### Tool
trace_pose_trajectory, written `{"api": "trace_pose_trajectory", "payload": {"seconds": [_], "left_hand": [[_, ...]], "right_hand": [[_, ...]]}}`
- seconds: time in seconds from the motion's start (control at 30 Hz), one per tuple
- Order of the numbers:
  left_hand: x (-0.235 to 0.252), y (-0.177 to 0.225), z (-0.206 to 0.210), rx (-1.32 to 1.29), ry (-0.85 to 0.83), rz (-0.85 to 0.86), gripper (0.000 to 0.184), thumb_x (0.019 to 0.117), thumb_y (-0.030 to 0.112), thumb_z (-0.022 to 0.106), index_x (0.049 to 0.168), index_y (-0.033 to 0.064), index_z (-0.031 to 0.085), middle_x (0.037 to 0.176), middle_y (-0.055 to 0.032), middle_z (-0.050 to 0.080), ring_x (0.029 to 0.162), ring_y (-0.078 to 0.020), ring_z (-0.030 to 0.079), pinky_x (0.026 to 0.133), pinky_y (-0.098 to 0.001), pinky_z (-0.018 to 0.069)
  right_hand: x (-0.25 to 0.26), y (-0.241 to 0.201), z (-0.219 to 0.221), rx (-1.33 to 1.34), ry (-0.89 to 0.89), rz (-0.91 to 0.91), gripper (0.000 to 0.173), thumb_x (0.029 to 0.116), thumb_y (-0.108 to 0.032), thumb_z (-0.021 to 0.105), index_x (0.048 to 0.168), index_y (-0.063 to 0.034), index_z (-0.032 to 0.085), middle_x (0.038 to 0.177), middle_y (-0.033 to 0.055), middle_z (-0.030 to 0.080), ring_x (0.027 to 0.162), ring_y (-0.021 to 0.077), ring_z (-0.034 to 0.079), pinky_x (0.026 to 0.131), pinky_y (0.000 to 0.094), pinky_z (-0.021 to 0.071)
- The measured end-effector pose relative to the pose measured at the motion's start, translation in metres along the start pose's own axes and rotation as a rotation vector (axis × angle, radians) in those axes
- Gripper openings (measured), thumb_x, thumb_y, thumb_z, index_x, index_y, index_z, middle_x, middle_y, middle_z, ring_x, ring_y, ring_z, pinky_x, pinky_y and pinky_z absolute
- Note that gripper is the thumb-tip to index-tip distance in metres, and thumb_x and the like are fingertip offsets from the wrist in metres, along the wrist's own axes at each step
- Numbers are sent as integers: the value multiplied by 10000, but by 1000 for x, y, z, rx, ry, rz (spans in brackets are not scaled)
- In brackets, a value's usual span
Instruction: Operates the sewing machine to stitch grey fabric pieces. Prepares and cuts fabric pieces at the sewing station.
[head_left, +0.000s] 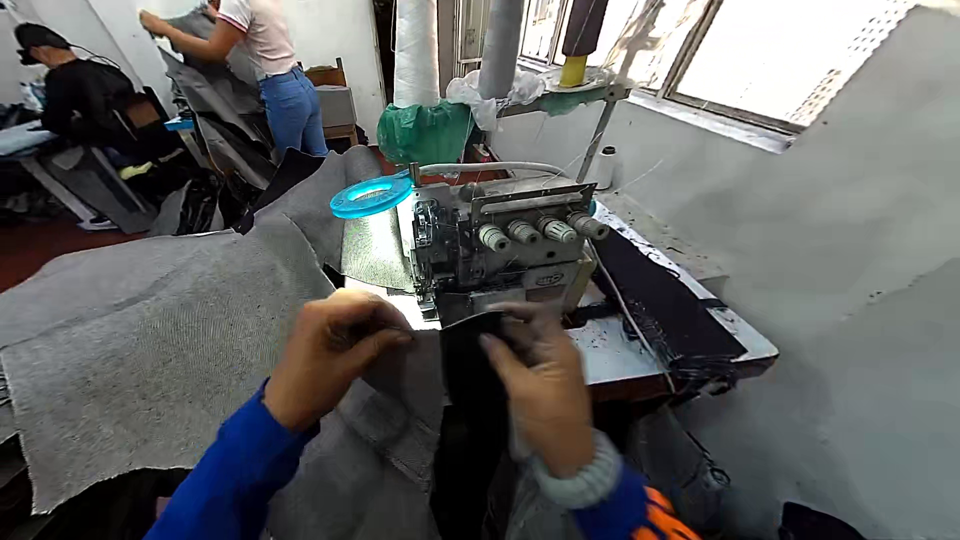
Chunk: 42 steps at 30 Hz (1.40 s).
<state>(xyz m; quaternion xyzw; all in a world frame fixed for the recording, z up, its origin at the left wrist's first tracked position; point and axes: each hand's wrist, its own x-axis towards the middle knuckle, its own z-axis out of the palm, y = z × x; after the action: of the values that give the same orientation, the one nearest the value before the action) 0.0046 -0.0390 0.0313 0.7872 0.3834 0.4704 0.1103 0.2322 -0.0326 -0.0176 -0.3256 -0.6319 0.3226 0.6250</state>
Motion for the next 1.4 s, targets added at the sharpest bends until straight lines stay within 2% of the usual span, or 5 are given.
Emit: {"api": "trace_pose_trajectory", "payload": {"seconds": [0.23, 0.57, 0.77, 1.2, 1.4], "left_hand": [[-8, -9, 10, 89, 82, -14, 82, 859, 163, 769, 863, 90, 732, 1066, 5, 739, 1009, -51, 698, 876, -213, 587], [3, 11, -9, 214, 154, -58, 83, 827, 115, 785, 875, 95, 719, 783, 63, 725, 680, 18, 663, 636, -164, 568], [-18, -37, 35, 595, 125, -44, 131, 914, 204, 712, 988, 134, 794, 1024, -40, 749, 1056, -289, 660, 933, -522, 486], [-5, 11, 51, 582, -46, -64, 200, 988, 119, 544, 1015, 39, 725, 900, -76, 748, 876, -224, 741, 824, -396, 598], [-26, 42, 37, 556, -182, 104, 793, 970, 713, 394, 1219, 11, 667, 1196, -142, 737, 1146, -273, 699, 999, -435, 527]], "right_hand": [[-2, -11, 60, 243, 8, 140, 174, 920, 57, 580, 1092, 73, 561, 880, 26, 731, 834, 19, 698, 786, 198, 582], [-37, -9, 67, 139, -315, 116, 323, 986, -272, 631, 962, 38, 717, 808, 38, 722, 770, 10, 685, 710, 239, 584], [-81, 12, 72, 214, -495, 566, 220, 1007, -90, 544, 919, 48, 691, 741, 30, 647, 731, 17, 616, 734, 249, 521], [-42, 17, 33, 128, -311, 365, 281, 1052, -165, 494, 963, 16, 690, 762, -22, 660, 748, -43, 627, 729, 185, 529], [-16, 19, 27, 353, -360, 390, 284, 1068, -163, 437, 908, -41, 637, 735, -78, 630, 700, -39, 626, 684, 188, 551]]}}
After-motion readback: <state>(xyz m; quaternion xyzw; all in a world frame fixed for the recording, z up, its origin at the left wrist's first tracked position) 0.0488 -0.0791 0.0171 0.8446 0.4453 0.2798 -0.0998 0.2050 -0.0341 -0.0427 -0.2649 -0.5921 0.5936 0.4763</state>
